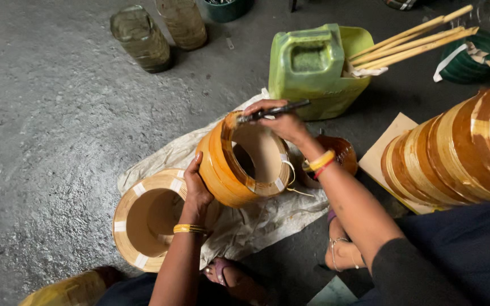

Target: The person sits on the floor and applies a brownish-orange finish to cylindrical wooden rings using a brush. They dip the brush into a container, coat the exterior and interior surfaces of each ring, and place the finished pieces aside.

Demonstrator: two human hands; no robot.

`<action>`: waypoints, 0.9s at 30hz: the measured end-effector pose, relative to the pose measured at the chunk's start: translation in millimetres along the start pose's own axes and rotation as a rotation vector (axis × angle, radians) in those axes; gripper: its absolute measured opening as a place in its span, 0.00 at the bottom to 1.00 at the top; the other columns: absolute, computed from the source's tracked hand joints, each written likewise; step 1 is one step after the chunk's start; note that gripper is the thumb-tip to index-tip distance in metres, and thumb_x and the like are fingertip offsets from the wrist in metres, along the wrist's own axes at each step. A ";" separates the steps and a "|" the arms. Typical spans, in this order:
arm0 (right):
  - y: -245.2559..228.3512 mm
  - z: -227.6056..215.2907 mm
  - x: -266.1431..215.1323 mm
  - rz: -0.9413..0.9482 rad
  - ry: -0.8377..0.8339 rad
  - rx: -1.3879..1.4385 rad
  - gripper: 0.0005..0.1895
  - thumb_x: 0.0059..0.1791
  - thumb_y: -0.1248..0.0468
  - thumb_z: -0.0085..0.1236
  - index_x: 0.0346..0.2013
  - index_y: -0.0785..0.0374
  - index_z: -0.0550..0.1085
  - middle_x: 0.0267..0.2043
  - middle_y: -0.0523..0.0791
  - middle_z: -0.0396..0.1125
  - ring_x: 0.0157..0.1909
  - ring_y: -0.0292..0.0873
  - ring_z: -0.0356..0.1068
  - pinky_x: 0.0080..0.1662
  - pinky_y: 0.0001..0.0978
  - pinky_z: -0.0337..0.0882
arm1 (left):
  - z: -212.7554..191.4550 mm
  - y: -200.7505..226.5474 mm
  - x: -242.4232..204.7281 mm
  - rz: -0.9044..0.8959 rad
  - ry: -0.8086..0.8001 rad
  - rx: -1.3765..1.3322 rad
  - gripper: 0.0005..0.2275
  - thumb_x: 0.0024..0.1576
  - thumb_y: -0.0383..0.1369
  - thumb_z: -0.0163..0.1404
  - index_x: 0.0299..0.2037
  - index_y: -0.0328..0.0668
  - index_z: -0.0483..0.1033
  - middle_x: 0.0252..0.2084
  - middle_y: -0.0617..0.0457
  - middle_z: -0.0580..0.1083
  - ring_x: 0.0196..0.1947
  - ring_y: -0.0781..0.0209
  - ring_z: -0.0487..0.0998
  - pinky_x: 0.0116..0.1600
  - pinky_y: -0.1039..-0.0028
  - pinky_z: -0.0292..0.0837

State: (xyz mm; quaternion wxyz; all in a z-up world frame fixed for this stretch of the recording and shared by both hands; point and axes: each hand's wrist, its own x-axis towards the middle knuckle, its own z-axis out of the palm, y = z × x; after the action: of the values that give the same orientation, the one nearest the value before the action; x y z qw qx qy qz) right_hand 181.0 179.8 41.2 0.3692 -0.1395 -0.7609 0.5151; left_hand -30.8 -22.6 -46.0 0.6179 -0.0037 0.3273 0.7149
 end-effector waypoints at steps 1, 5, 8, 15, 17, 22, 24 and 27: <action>13.0 -1.2 -3.7 0.095 0.030 -0.016 0.13 0.48 0.69 0.64 0.47 0.58 0.80 0.49 0.44 0.77 0.50 0.39 0.76 0.56 0.29 0.77 | -2.0 -1.9 -2.0 -0.018 -0.014 -0.009 0.23 0.63 0.43 0.45 0.63 0.35 0.70 0.57 0.42 0.76 0.55 0.44 0.77 0.62 0.54 0.72; 64.8 -24.2 -37.2 0.557 0.184 -0.223 0.12 0.47 0.68 0.66 0.45 0.58 0.80 0.46 0.41 0.76 0.44 0.37 0.75 0.51 0.29 0.74 | -5.6 -1.8 -1.8 -0.053 -0.044 -0.045 0.23 0.63 0.44 0.45 0.62 0.35 0.69 0.57 0.42 0.76 0.55 0.44 0.78 0.62 0.54 0.72; 92.9 -33.3 -88.8 0.356 0.342 0.141 0.15 0.44 0.75 0.67 0.44 0.68 0.75 0.48 0.43 0.75 0.48 0.34 0.73 0.53 0.28 0.75 | -4.0 -1.4 -0.4 -0.031 -0.048 -0.015 0.23 0.63 0.44 0.45 0.62 0.35 0.69 0.57 0.42 0.76 0.55 0.44 0.77 0.62 0.53 0.72; 58.8 -0.5 -211.9 0.620 0.599 0.342 0.12 0.46 0.73 0.65 0.43 0.70 0.75 0.41 0.46 0.74 0.40 0.42 0.75 0.38 0.34 0.80 | -1.7 -1.8 -3.0 -0.037 -0.079 -0.015 0.24 0.63 0.44 0.43 0.63 0.36 0.69 0.58 0.42 0.76 0.55 0.43 0.78 0.63 0.53 0.71; 26.5 4.8 -218.5 0.699 0.639 0.383 0.16 0.42 0.74 0.64 0.43 0.65 0.73 0.40 0.43 0.73 0.38 0.41 0.76 0.36 0.35 0.80 | 0.1 -1.5 -1.2 -0.013 -0.087 0.014 0.23 0.63 0.44 0.43 0.63 0.36 0.69 0.59 0.42 0.75 0.56 0.44 0.77 0.64 0.52 0.71; -48.0 14.1 -188.5 0.417 0.634 0.004 0.14 0.45 0.73 0.67 0.45 0.68 0.74 0.42 0.44 0.74 0.42 0.37 0.73 0.46 0.28 0.75 | -1.2 -0.8 6.9 0.024 -0.140 -0.003 0.23 0.64 0.44 0.43 0.64 0.37 0.68 0.60 0.43 0.75 0.57 0.44 0.77 0.65 0.53 0.70; -68.8 24.2 -184.8 0.271 0.604 -0.200 0.11 0.49 0.72 0.64 0.46 0.67 0.76 0.44 0.43 0.75 0.45 0.36 0.74 0.49 0.26 0.74 | -7.4 -4.7 3.6 -0.020 -0.157 -0.039 0.24 0.65 0.44 0.43 0.64 0.35 0.68 0.59 0.41 0.75 0.57 0.42 0.77 0.64 0.52 0.70; -79.7 27.1 -182.3 0.090 0.214 -0.235 0.12 0.47 0.72 0.66 0.44 0.66 0.78 0.47 0.44 0.76 0.49 0.38 0.75 0.53 0.30 0.73 | -8.4 -6.4 7.6 -0.013 -0.139 -0.025 0.23 0.63 0.44 0.43 0.64 0.36 0.68 0.60 0.41 0.75 0.57 0.43 0.77 0.64 0.52 0.70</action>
State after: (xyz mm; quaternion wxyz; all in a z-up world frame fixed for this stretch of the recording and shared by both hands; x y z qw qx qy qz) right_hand 300.8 19.0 30.4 0.4056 -0.2698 -0.7653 0.4208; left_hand -30.3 -19.8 -58.7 0.6439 0.0363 0.2744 0.7133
